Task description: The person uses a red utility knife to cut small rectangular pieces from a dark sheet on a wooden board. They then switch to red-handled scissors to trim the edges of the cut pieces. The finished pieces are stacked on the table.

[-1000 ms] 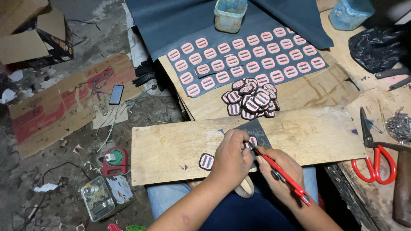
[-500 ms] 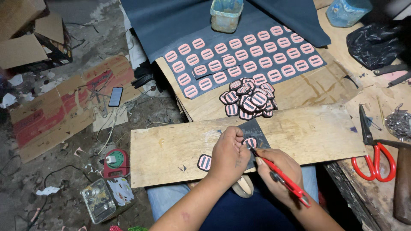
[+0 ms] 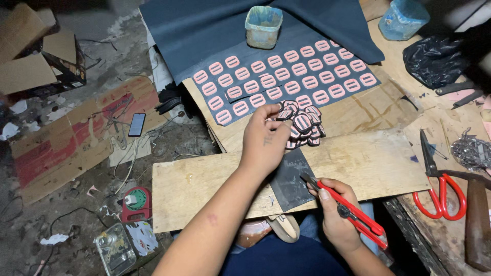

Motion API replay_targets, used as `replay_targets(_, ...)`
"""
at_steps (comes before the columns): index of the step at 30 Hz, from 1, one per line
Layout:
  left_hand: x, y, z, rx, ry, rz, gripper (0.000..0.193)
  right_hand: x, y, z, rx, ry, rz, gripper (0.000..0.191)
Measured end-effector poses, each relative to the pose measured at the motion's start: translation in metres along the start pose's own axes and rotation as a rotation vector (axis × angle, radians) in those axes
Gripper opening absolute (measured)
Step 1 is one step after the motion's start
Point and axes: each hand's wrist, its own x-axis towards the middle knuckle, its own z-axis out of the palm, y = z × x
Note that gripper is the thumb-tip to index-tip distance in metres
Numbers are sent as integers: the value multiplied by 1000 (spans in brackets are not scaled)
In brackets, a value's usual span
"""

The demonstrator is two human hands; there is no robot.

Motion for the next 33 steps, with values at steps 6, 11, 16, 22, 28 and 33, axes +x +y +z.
replay_targets(6,-59,21,-70,461,-160,-124,22,2,-2,-2,-17,-15,27,27)
replay_targets(11,-109,40,-105,913,-236,279,37,5,-1,-2,-64,-12,17,28)
replay_targets(16,-119,45,-96,884,-218,84,20,6,-5,1,-22,-19,33,28)
replay_targets(22,-94,35,-51,579,-128,-116,32,12,-16,2,100,52,183,28)
replay_targets(28,-80,17,-16,685,-211,188,37,20,-25,2,193,150,274,29)
replay_targets(33,-89,10,-25,679,-187,380,41,17,-29,6,-15,-13,160,32)
